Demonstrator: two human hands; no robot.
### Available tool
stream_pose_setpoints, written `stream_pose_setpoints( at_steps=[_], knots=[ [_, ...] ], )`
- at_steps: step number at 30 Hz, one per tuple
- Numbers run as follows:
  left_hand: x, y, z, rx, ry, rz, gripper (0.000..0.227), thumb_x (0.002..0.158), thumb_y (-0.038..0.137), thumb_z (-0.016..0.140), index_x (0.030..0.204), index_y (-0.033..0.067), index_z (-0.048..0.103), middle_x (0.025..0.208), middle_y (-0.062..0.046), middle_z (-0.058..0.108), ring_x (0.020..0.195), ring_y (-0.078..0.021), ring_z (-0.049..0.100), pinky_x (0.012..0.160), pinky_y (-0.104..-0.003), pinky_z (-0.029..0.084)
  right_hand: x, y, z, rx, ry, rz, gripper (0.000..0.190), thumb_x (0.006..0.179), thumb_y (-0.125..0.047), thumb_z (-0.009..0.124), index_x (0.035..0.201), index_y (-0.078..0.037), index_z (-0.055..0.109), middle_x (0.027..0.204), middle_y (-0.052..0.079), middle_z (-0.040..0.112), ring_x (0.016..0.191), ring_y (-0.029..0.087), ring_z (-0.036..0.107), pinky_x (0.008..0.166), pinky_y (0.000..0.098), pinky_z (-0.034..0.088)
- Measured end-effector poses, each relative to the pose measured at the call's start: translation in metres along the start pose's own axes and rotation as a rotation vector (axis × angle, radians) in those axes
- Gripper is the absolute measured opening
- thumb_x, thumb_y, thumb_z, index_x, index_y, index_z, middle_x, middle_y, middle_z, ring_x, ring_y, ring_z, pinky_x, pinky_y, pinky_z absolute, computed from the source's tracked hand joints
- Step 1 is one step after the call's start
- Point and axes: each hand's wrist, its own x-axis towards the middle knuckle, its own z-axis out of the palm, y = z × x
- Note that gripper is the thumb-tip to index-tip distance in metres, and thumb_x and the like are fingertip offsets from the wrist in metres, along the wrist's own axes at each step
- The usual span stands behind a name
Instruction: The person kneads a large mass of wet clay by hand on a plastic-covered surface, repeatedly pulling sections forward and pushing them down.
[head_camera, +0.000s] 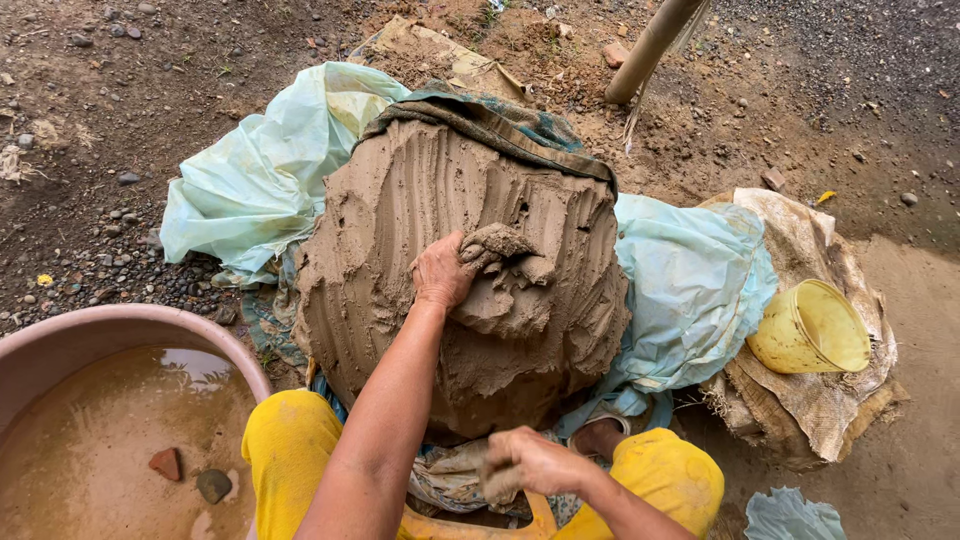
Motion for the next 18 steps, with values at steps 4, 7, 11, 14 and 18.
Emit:
stream_pose_setpoints(
  at_steps=[4, 7, 11, 14, 18],
  knots=[
    [-0.004, 0.014, -0.017, -0.009, 0.008, -0.007, 0.02, 0.09, 0.023, 0.074, 0.084, 0.0115, 0.059, 0.077, -0.009, 0.068, 0.072, -0.0196, 0.065, 0.067, -0.042, 0.055, -0.018, 0.017, -0.038, -0.443, -0.374, -0.119, 0.043, 0.081, -0.044, 0.081, 0.101, -0.007, 0.079, 0.095, 0.01, 0.063, 0.097, 0.025, 0.06, 0.081, 0.0396, 0.05],
    [-0.003, 0.023, -0.027, 0.002, -0.039, -0.05, 0.017, 0.093, 0.025, 0.071, 0.087, 0.0134, 0.06, 0.08, -0.008, 0.069, 0.074, -0.0195, 0.067, 0.07, -0.04, 0.057, -0.036, 0.008, -0.128, -0.742, -0.117, -0.08, 0.05, 0.077, -0.047, 0.078, 0.106, -0.007, 0.079, 0.107, 0.011, 0.07, 0.103, 0.026, 0.062, 0.09, 0.0401, 0.052],
    [-0.007, 0.033, -0.039, -0.01, -0.035, -0.062, 0.035, 0.094, 0.041, 0.074, 0.083, 0.012, 0.059, 0.079, -0.01, 0.068, 0.073, -0.0219, 0.066, 0.071, -0.043, 0.056, -0.058, -0.021, -0.209, -1.449, 1.416, -0.014, 0.098, 0.084, -0.051, 0.08, 0.157, -0.003, 0.034, 0.158, 0.038, 0.028, 0.144, 0.048, 0.038, 0.117, 0.0502, 0.045],
    [-0.008, 0.031, -0.043, -0.027, 0.004, -0.015, 0.035, 0.088, 0.042, 0.077, 0.084, 0.0118, 0.06, 0.08, -0.011, 0.069, 0.073, -0.024, 0.067, 0.071, -0.044, 0.056, -0.001, -0.009, -0.179, -0.271, 1.359, -0.321, 0.1, 0.08, -0.048, 0.077, 0.163, -0.023, 0.028, 0.171, 0.019, 0.023, 0.155, 0.034, 0.03, 0.114, 0.0464, 0.046],
    [-0.001, 0.028, -0.035, -0.013, -0.007, -0.013, 0.025, 0.092, 0.033, 0.072, 0.088, 0.011, 0.06, 0.083, -0.011, 0.07, 0.077, -0.0248, 0.069, 0.074, -0.043, 0.057, 0.087, 0.029, -0.09, -0.362, 1.199, -0.304, 0.139, 0.059, -0.041, 0.091, 0.164, -0.025, 0.001, 0.171, 0.02, 0.008, 0.155, 0.037, 0.014, 0.125, 0.051, 0.02]
  ],
)
